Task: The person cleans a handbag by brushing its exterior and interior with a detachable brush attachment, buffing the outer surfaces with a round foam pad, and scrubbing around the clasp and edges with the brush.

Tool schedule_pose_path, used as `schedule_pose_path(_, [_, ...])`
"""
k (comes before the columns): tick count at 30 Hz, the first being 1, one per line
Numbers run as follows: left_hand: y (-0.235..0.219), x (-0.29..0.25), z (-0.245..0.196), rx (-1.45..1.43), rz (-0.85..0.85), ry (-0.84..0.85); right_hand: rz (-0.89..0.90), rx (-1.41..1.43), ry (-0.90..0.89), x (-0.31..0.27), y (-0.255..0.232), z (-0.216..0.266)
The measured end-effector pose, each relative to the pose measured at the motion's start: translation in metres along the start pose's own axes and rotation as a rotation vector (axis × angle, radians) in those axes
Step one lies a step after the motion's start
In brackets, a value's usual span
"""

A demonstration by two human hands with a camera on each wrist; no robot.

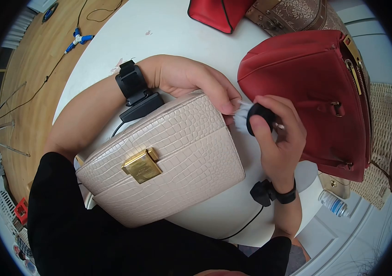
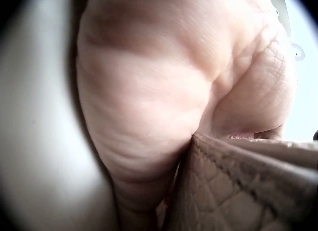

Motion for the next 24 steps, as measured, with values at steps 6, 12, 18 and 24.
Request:
schedule_pose_path(6, [-0.005,0.007,0.008,-0.021,0.174,0.035,0.177,0.281,-0.234,-0.008,0.014,0.037])
schedule_pose_path(12, [-0.001,0.0,0.001,0.065,0.18,-0.041,0.05,-0.207,-0.356,-0.007,0.003,0.038])
schedule_pose_path(18, [-0.004,0.004,0.006,0.06,0.133,-0.021,0.313,0.108,-0.327,-0.014,0.026,0.052])
schedule_pose_path(24, [-0.005,0.005,0.003,0.082,0.03,0.0,0.049,-0.4,-0.391,-0.005,0.004,0.032])
Point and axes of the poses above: each hand's wrist, its own x-axis towards the middle knuckle, its own y-axis out of the palm, z = x × y, the point moved 8 cm from there along x, towards the middle knuckle, and after that the axes turned 10 degrees about x, right-handed, at the moved point
